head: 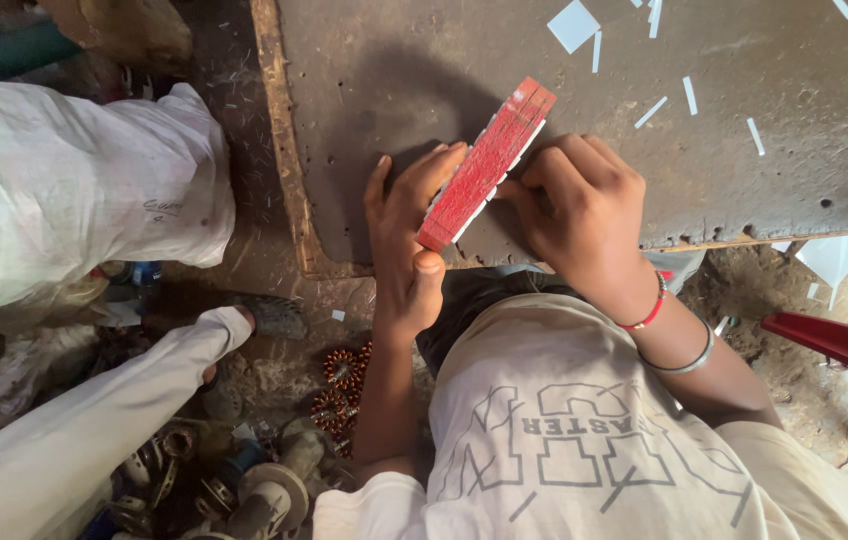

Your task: The person inserts small rectangular pieces of white paper into the slots of an electromechanical stator by hand.

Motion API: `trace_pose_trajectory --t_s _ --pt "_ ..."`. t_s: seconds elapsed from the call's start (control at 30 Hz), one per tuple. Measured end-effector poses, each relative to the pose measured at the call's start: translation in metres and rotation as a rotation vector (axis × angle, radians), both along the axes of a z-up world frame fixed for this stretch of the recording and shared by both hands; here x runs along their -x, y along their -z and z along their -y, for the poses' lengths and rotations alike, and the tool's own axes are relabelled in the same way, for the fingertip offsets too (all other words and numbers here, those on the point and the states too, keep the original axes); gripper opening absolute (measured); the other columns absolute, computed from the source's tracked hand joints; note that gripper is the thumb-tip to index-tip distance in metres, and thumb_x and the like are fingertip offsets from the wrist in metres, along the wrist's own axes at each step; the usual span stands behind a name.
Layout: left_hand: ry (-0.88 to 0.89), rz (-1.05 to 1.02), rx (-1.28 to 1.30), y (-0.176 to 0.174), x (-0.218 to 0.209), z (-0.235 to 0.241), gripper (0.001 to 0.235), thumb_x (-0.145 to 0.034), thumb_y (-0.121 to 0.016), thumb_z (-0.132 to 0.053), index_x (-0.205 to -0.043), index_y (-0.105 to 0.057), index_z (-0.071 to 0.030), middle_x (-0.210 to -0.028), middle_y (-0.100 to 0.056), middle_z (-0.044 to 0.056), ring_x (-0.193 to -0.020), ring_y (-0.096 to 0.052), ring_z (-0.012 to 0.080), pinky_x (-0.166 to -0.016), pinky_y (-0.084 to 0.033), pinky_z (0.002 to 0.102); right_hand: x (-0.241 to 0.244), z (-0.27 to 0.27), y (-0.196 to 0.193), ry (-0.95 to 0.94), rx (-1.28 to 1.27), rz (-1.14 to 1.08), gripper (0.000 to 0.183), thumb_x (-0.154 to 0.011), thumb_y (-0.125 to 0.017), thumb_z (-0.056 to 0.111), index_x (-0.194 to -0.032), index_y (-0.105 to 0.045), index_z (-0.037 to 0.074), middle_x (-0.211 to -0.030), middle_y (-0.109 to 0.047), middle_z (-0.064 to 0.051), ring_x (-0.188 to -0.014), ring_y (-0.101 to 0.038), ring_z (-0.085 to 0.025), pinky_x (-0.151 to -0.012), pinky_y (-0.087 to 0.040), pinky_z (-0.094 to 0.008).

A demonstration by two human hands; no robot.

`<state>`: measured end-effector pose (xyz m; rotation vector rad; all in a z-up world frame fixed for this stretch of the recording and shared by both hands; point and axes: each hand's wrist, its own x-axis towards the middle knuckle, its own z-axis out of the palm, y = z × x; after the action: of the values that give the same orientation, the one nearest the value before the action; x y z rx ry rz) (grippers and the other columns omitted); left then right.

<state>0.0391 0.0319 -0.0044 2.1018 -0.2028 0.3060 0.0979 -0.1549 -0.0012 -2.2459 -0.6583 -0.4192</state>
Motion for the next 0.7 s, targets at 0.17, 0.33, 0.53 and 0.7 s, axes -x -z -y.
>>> trace_pose_trajectory --t_s 0.17,0.33,0.53,0.7 --pt "-0.049 0.011 0.026 0.001 0.001 0.003 0.093 -0.106 -0.005 -0.075 -0.147 -0.05 -0.005 -0.145 -0.063 0.01 -0.132 -0.064 0.023 -0.132 -0.017 0.05 0.001 0.002 -0.008 -0.006 -0.04 -0.059 0.031 -0.084 -0.087 0.008 -0.081 -0.056 0.005 -0.081 -0.057 -0.009 -0.074 -0.056 -0.03 -0.066 -0.045 -0.043" --pt "-0.014 0.014 0.002 0.005 0.0 -0.001 0.093 -0.106 -0.003 -0.074 -0.146 -0.051 -0.005 -0.145 -0.064 0.01 -0.132 -0.063 0.0237 -0.132 -0.016 0.05 0.003 -0.012 -0.006 -0.075 0.16 0.063 0.019 -0.072 -0.074 0.003 -0.08 -0.057 0.004 -0.08 -0.054 -0.011 -0.076 -0.056 -0.032 -0.065 -0.046 -0.044" --pt "-0.061 0.05 0.022 -0.002 0.002 0.006 0.093 -0.105 -0.01 -0.076 -0.146 -0.051 -0.003 -0.145 -0.063 0.013 -0.138 -0.061 0.0271 -0.13 -0.02 0.052 -0.001 0.007 -0.017 -0.094 0.119 0.074 0.022 -0.086 -0.08 0.007 -0.085 -0.059 0.004 -0.088 -0.058 -0.01 -0.081 -0.057 -0.03 -0.069 -0.047 -0.042" --pt "-0.137 0.135 0.109 0.002 0.004 0.01 0.09 -0.106 -0.018 -0.075 -0.145 -0.05 0.0 -0.143 -0.064 0.013 -0.134 -0.059 0.0269 -0.125 -0.029 0.049 -0.045 0.03 -0.053 0.04 0.343 0.108 0.037 -0.093 -0.077 0.009 -0.127 -0.068 -0.001 -0.13 -0.055 -0.023 -0.116 -0.053 -0.042 -0.096 -0.046 -0.049"
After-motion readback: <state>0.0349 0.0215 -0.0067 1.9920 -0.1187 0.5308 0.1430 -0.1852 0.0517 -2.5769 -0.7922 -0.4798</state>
